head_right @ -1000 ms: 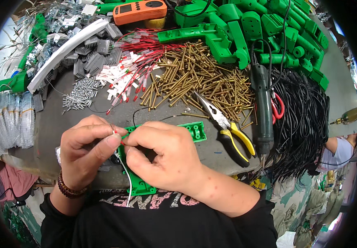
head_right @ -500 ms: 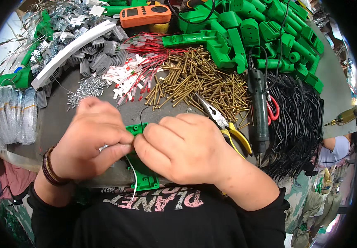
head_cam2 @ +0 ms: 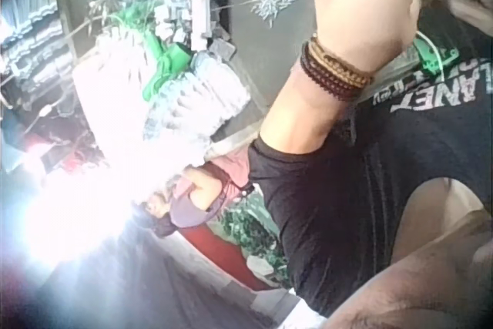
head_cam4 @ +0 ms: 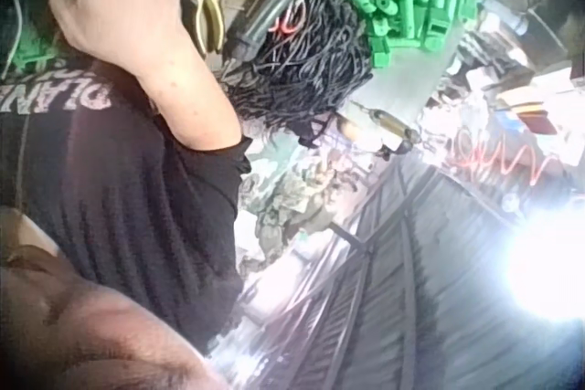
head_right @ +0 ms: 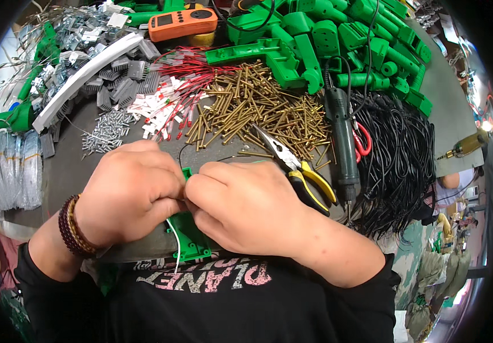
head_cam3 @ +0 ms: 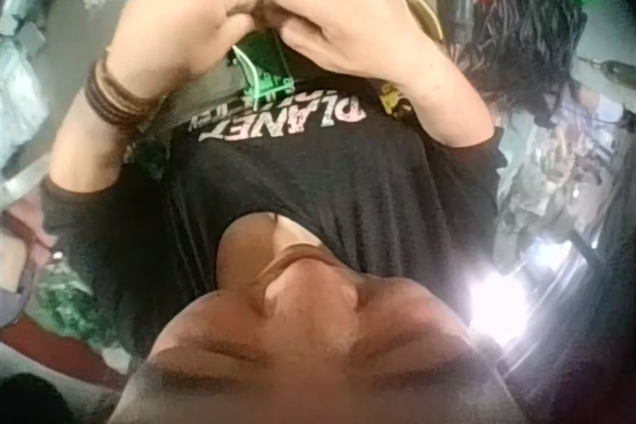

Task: Assembling and soldering electronic components within a green plastic toy gun housing at a workbench.

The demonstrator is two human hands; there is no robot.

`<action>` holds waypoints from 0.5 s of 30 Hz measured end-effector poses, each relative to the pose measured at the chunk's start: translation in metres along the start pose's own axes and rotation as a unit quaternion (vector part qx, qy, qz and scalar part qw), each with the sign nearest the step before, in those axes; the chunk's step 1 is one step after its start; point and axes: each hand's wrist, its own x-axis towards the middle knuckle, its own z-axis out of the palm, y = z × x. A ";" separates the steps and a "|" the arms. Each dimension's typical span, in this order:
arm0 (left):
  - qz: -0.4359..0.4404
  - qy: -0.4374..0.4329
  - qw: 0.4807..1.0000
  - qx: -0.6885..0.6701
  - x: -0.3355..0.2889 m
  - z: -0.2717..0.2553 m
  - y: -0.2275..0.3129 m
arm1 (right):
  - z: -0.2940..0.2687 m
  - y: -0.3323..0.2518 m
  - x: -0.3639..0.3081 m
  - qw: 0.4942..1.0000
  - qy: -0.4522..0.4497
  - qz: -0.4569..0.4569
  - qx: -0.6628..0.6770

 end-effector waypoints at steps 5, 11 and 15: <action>-0.047 0.049 0.995 0.069 -0.002 0.013 0.015 | 0.004 0.000 -0.004 0.998 0.015 0.049 0.033; -0.052 0.057 0.997 0.017 -0.008 0.009 0.016 | 0.000 0.003 -0.006 0.995 0.027 0.065 0.075; -0.023 0.046 0.997 -0.056 -0.010 0.008 0.004 | -0.004 -0.004 -0.004 0.996 0.000 0.071 0.059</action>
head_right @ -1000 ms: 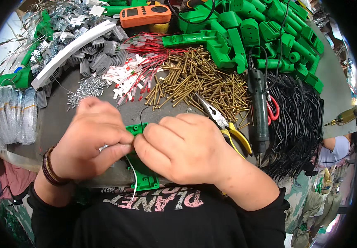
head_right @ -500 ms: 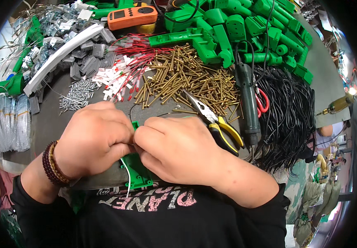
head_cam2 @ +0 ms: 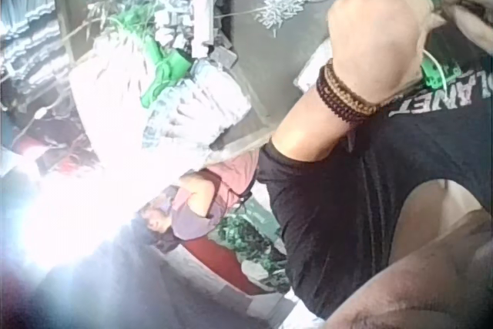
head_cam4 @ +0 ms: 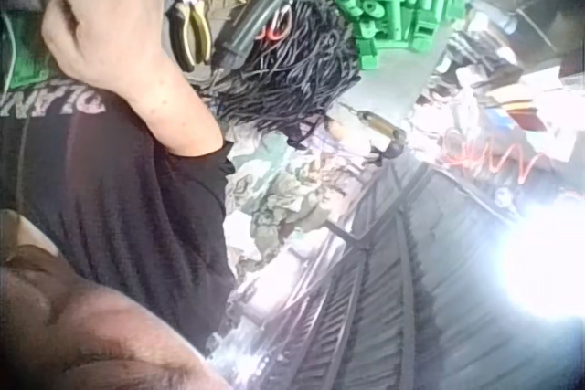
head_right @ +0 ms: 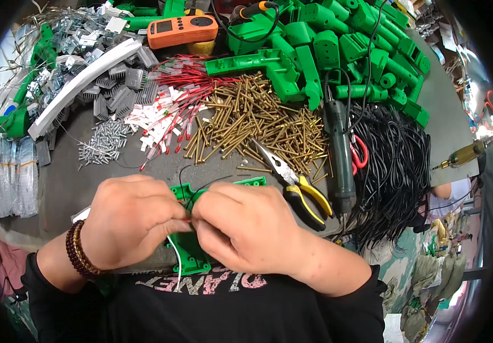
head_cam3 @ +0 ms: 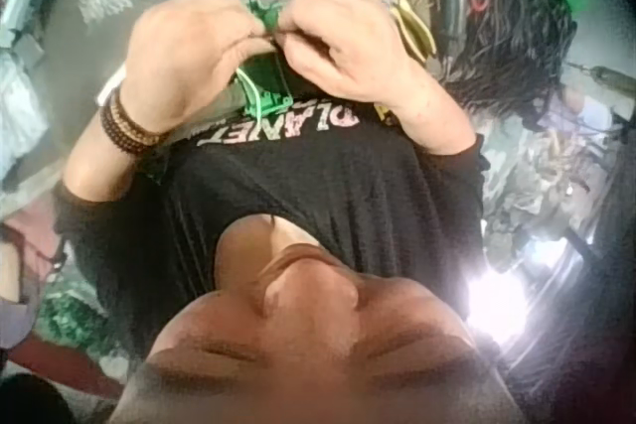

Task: Assembling and soldering electronic components within a green plastic toy gun housing at a workbench.

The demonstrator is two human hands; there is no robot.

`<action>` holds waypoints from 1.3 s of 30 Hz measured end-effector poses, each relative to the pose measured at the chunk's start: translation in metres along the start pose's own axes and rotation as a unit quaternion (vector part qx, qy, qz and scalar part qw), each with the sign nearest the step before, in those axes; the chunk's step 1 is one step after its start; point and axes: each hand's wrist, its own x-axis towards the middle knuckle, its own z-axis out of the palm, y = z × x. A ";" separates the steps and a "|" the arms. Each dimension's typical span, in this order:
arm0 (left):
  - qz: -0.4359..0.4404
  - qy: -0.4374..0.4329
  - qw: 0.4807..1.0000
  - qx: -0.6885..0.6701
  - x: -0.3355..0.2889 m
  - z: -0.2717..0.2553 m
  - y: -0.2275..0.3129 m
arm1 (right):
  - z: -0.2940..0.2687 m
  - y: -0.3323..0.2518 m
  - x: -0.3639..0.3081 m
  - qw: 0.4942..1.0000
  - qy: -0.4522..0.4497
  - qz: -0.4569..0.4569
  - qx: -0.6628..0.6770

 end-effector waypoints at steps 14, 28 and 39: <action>0.005 0.145 0.988 -0.059 -0.011 0.023 -0.013 | 0.014 0.063 0.105 0.970 -0.118 0.014 -0.212; -0.044 0.169 0.980 -0.092 -0.013 0.024 -0.011 | 0.037 0.073 0.116 0.949 -0.128 0.109 -0.266; -0.054 0.188 0.976 -0.092 -0.013 0.025 -0.009 | -0.043 0.004 0.051 0.978 0.042 0.175 -0.102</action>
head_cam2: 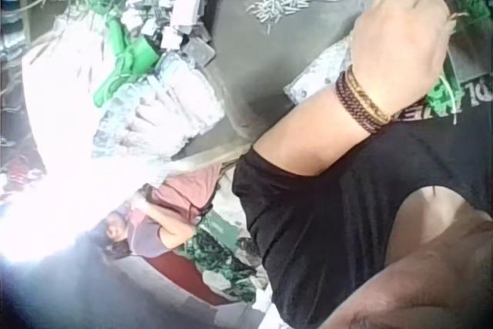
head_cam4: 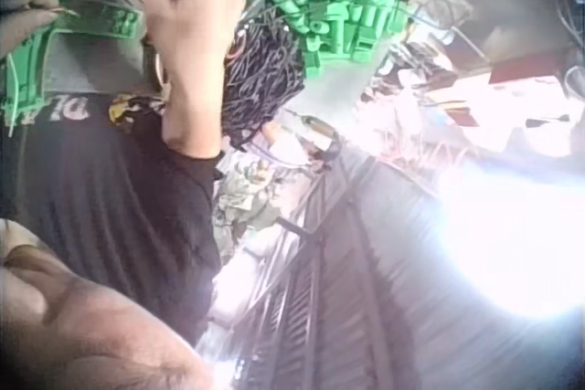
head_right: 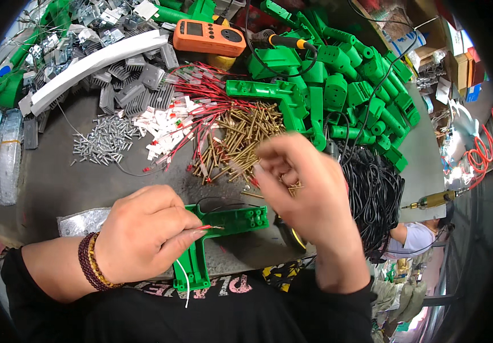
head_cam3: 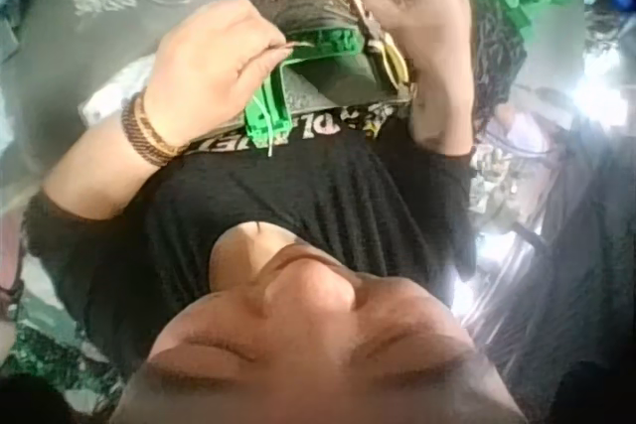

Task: Assembling and soldering electronic components within a green plastic toy gun housing at a workbench.

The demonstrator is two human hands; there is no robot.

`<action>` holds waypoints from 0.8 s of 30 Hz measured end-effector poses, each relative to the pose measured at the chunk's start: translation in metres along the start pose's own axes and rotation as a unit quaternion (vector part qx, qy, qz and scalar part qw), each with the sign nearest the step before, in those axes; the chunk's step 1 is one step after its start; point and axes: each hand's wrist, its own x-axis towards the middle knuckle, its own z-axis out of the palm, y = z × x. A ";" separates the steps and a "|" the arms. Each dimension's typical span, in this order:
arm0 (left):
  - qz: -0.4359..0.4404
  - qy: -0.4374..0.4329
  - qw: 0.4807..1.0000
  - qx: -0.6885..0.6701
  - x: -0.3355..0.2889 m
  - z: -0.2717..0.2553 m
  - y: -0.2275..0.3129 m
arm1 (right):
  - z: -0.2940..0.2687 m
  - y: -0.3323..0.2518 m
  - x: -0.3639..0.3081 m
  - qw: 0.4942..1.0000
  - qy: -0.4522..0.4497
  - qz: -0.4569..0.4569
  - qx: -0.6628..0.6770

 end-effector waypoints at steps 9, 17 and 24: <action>0.009 -0.012 1.000 -0.012 0.002 0.000 -0.002 | 0.038 0.013 -0.061 0.986 0.017 -0.156 0.059; 0.018 -0.038 0.998 0.054 0.004 -0.003 0.009 | 0.047 0.011 -0.050 0.965 0.051 -0.254 0.035; 0.018 -0.099 0.994 0.034 0.003 -0.011 0.004 | 0.045 -0.003 -0.053 0.970 0.009 -0.239 0.050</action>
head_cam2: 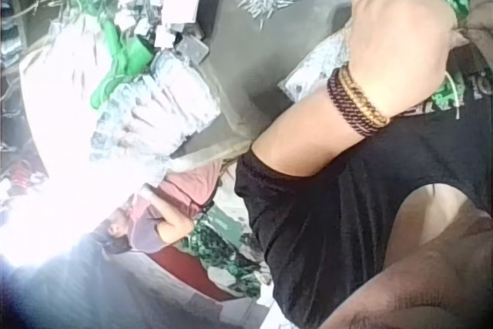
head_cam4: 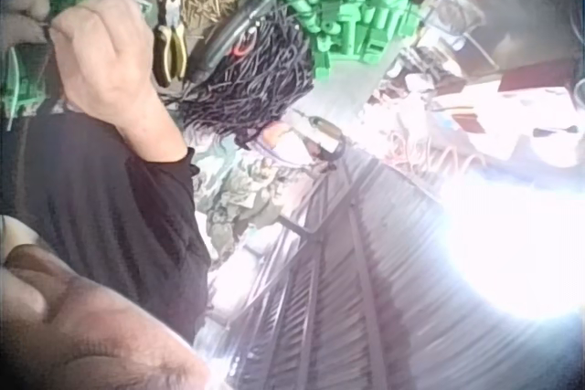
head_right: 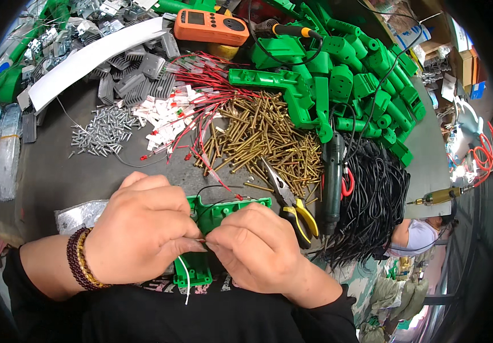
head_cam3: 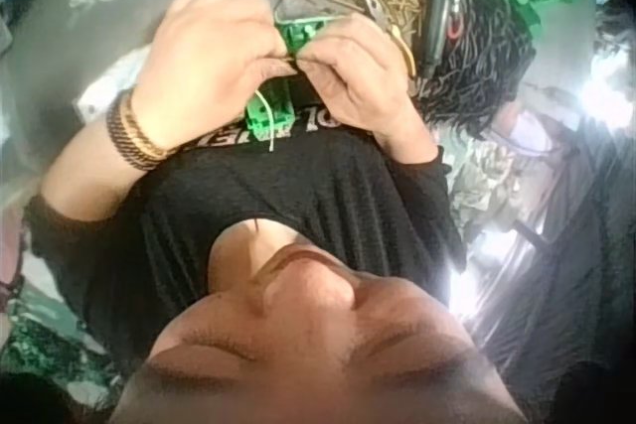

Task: Assembling and soldering electronic components within a green plastic toy gun housing at a workbench.

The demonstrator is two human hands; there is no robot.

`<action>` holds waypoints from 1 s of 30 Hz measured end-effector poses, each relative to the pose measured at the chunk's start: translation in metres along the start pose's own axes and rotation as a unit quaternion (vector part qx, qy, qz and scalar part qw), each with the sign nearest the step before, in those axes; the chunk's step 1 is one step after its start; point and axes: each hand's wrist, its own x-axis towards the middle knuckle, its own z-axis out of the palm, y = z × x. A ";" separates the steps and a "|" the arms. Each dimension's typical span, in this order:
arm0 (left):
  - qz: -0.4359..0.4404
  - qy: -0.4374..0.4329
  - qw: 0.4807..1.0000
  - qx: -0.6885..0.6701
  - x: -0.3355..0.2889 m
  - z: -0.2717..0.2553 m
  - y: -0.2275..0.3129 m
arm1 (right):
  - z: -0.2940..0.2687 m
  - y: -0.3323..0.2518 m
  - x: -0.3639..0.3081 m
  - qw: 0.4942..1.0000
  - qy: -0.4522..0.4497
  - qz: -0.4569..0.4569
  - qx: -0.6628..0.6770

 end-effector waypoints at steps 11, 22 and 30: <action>0.067 0.110 0.987 0.097 0.002 0.015 0.001 | 0.001 -0.008 -0.001 0.999 -0.011 0.053 -0.002; 0.005 -0.001 0.999 0.033 0.003 0.003 -0.001 | 0.000 -0.003 -0.002 0.998 -0.009 0.058 0.013; 0.018 0.083 0.993 0.078 0.004 0.018 -0.001 | -0.003 -0.001 -0.005 0.990 -0.012 0.120 0.078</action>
